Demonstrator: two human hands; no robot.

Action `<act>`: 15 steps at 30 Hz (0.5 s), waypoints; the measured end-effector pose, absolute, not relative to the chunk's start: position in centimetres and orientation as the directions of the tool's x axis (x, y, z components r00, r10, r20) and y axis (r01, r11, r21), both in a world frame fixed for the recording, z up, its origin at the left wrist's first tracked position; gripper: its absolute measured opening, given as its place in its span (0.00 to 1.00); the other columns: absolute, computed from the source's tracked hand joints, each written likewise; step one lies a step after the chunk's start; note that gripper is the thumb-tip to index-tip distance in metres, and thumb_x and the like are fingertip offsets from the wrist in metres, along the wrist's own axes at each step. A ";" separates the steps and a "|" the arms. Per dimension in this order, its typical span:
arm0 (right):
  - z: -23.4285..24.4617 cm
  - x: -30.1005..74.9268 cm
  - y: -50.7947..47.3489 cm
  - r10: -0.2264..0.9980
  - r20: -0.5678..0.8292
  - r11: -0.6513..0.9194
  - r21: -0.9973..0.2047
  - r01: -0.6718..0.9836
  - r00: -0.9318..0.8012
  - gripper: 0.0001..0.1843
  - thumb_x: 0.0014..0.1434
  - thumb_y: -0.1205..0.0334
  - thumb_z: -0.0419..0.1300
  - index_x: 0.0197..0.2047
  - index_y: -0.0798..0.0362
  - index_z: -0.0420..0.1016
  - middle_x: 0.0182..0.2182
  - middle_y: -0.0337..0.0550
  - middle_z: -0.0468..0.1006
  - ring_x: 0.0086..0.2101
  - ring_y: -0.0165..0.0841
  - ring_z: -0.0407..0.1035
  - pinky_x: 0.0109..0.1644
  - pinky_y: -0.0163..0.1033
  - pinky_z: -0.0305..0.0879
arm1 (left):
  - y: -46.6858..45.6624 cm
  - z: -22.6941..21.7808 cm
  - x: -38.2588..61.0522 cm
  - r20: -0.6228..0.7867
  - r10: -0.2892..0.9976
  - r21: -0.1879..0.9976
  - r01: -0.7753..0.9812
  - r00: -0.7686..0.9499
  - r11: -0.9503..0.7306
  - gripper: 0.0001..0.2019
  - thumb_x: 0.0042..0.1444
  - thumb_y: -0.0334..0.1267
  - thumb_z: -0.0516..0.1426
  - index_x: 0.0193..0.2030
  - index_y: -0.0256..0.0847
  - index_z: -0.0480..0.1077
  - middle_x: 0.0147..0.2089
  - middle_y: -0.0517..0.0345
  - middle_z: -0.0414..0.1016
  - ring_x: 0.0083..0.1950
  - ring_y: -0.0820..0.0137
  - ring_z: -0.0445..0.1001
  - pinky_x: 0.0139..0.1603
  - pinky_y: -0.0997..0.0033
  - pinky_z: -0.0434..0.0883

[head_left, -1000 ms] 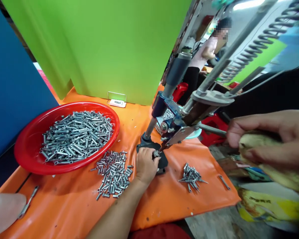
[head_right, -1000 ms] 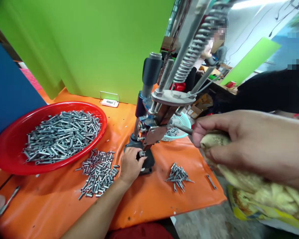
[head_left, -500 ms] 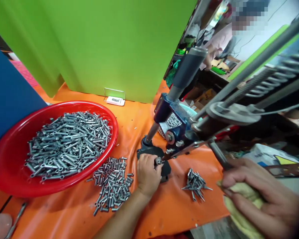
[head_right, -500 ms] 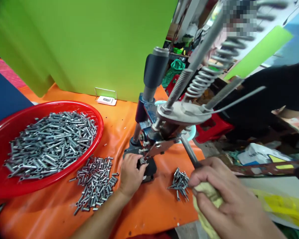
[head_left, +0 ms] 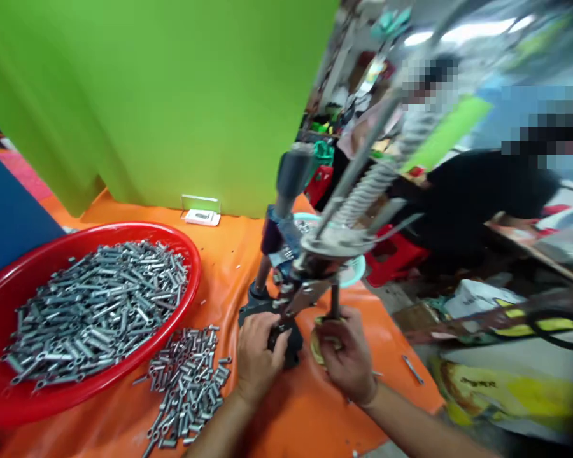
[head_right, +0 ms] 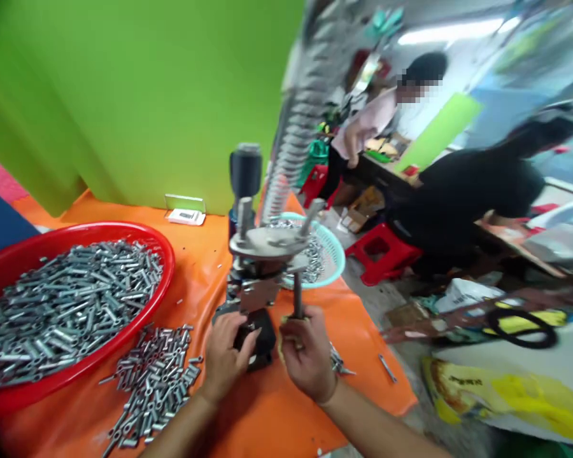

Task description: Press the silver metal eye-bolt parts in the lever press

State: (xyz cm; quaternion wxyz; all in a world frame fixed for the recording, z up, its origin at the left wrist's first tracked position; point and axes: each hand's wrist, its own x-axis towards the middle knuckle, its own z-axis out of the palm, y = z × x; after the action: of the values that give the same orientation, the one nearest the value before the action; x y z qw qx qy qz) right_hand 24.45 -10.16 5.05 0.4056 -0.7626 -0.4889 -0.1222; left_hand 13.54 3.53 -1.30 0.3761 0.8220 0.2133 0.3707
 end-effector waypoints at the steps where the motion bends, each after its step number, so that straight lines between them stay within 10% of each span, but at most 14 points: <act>1: 5.4 24.2 -10.4 0.648 0.567 -0.186 -0.529 0.828 0.508 0.09 0.53 0.71 0.54 0.39 0.51 0.69 0.39 0.46 0.65 0.40 0.33 0.64 0.41 0.37 0.67 | 3.6 -1.2 13.6 0.461 0.620 0.778 0.046 0.635 -0.626 0.07 0.57 0.38 0.55 0.42 0.42 0.68 0.43 0.52 0.73 0.47 0.64 0.69 0.49 0.63 0.66; 9: 10.3 23.4 -12.2 0.717 0.393 -0.113 -0.750 0.652 0.576 0.03 0.51 0.67 0.56 0.32 0.55 0.69 0.32 0.44 0.66 0.35 0.30 0.64 0.39 0.34 0.63 | 3.2 1.3 13.0 0.333 0.617 0.851 0.055 0.713 -0.523 0.11 0.58 0.42 0.51 0.30 0.40 0.68 0.38 0.52 0.72 0.41 0.65 0.71 0.44 0.66 0.69; 15: 18.0 25.7 -13.7 0.869 0.021 0.047 -0.998 -0.041 0.494 0.24 0.53 0.42 0.56 0.37 0.57 0.69 0.28 0.45 0.70 0.27 0.29 0.65 0.30 0.34 0.64 | 4.7 1.0 8.1 0.008 0.556 0.742 0.368 0.831 -0.561 0.12 0.54 0.35 0.48 0.43 0.42 0.68 0.41 0.54 0.76 0.44 0.63 0.75 0.45 0.68 0.70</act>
State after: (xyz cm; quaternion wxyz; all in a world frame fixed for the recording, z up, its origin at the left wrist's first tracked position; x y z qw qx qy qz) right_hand 25.72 -13.66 18.03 0.6324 -0.5890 -0.3516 0.3599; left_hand 8.08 4.75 1.01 0.3872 0.8749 0.2642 0.1215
